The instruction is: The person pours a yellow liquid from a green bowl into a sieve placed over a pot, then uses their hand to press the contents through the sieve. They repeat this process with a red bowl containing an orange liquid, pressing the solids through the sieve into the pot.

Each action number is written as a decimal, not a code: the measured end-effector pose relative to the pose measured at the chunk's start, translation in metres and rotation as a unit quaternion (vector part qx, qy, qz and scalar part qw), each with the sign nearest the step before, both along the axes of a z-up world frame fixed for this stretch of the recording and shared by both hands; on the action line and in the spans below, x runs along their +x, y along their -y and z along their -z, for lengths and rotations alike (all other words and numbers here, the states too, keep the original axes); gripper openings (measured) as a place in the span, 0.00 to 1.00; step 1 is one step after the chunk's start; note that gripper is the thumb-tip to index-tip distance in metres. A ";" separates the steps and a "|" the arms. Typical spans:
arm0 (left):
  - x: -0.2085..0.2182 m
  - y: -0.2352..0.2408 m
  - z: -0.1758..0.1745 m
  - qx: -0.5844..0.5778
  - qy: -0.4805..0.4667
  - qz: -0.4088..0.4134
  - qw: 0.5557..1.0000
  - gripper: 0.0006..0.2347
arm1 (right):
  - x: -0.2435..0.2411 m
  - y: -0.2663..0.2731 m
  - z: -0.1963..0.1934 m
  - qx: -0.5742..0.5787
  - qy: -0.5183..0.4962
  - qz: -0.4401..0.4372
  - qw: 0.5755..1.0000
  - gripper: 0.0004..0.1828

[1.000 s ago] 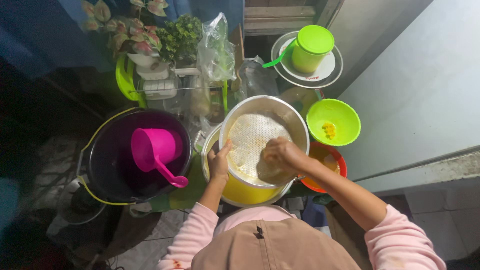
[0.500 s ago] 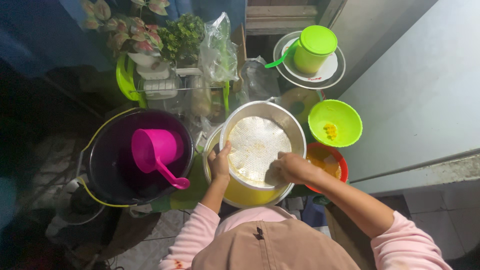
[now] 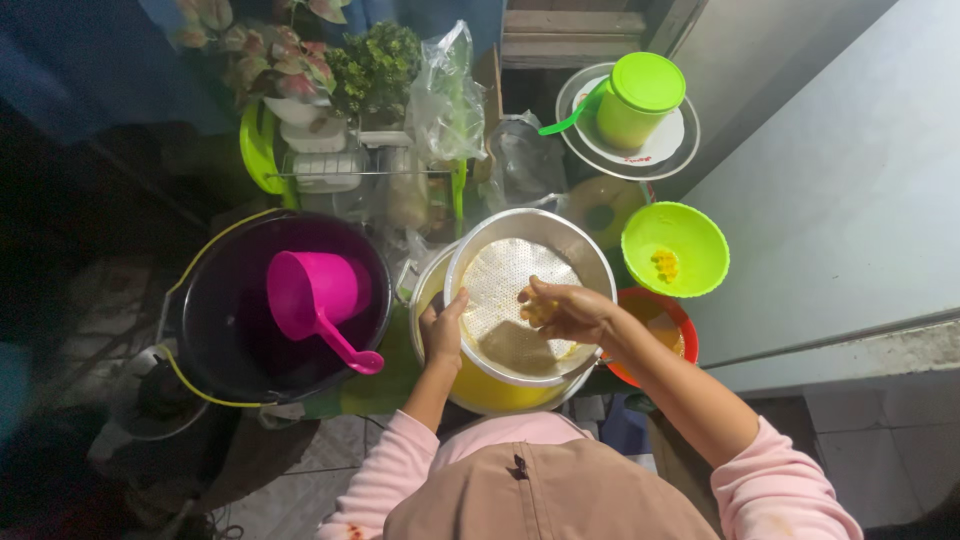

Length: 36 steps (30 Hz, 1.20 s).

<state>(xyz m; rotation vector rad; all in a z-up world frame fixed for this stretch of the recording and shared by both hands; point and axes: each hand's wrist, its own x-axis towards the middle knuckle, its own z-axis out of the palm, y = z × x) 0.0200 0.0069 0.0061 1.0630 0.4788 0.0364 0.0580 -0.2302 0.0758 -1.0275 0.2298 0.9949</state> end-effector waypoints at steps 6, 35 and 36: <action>-0.005 -0.005 0.006 0.010 0.005 -0.013 1.000 0.13 | 0.012 -0.002 -0.046 -0.235 0.222 -0.116 0.939 0.11; -0.013 -0.005 0.001 0.007 -0.014 -0.033 0.999 0.14 | 0.015 -0.029 -0.090 -0.579 0.622 -0.267 0.455 0.18; -0.013 -0.004 0.000 0.004 -0.015 -0.033 0.999 0.14 | 0.015 -0.029 -0.089 -0.576 0.627 -0.266 0.453 0.19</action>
